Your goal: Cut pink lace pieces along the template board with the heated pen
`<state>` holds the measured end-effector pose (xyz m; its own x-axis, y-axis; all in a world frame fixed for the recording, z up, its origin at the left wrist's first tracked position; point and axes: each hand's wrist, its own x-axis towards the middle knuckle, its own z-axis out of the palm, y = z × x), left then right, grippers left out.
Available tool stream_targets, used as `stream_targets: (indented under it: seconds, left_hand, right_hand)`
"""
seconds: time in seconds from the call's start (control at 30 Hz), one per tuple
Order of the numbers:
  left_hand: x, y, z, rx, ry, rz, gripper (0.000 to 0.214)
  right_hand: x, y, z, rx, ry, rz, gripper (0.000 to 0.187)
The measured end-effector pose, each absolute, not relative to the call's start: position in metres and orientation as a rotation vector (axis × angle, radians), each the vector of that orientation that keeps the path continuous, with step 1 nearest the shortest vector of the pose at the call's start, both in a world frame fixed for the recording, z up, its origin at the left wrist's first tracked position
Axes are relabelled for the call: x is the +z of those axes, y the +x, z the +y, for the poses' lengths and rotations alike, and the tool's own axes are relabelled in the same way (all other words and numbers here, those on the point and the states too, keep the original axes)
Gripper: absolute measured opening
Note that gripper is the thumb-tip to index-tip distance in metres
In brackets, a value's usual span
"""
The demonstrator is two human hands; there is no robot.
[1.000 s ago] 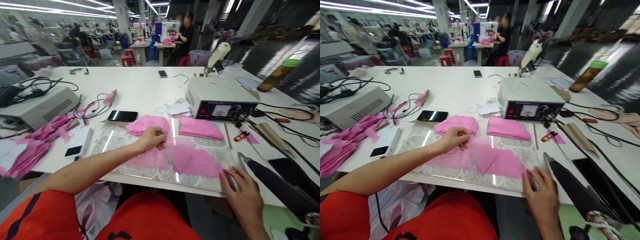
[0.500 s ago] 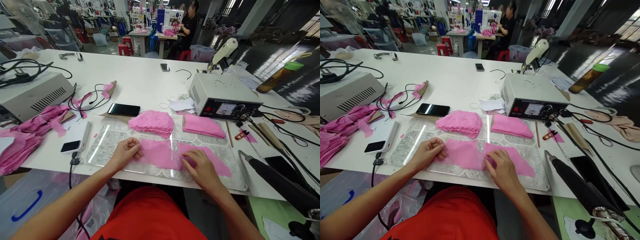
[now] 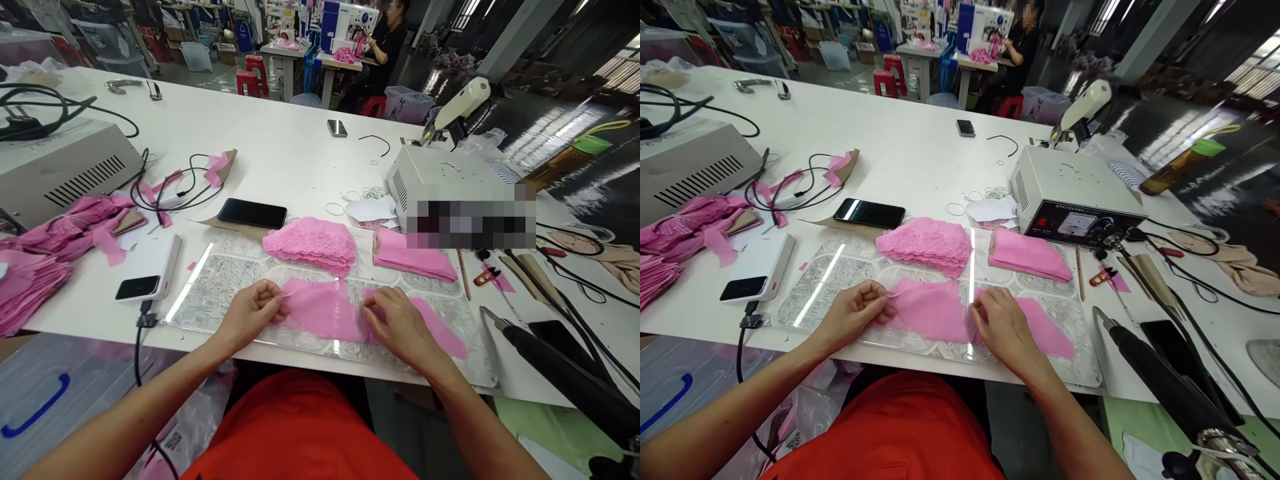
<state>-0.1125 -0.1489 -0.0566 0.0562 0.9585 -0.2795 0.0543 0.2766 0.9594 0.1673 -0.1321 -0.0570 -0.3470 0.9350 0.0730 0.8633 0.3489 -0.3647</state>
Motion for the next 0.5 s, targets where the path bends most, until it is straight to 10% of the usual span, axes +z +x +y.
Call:
stream_targets:
  seconds: [0.5]
  left_hand:
    - [-0.055, -0.121, -0.167, 1.014, 1.214, 1.358, 0.024]
  right_hand:
    - [-0.024, 0.152, -0.101, 0.983, -1.487, -2.029, 0.012]
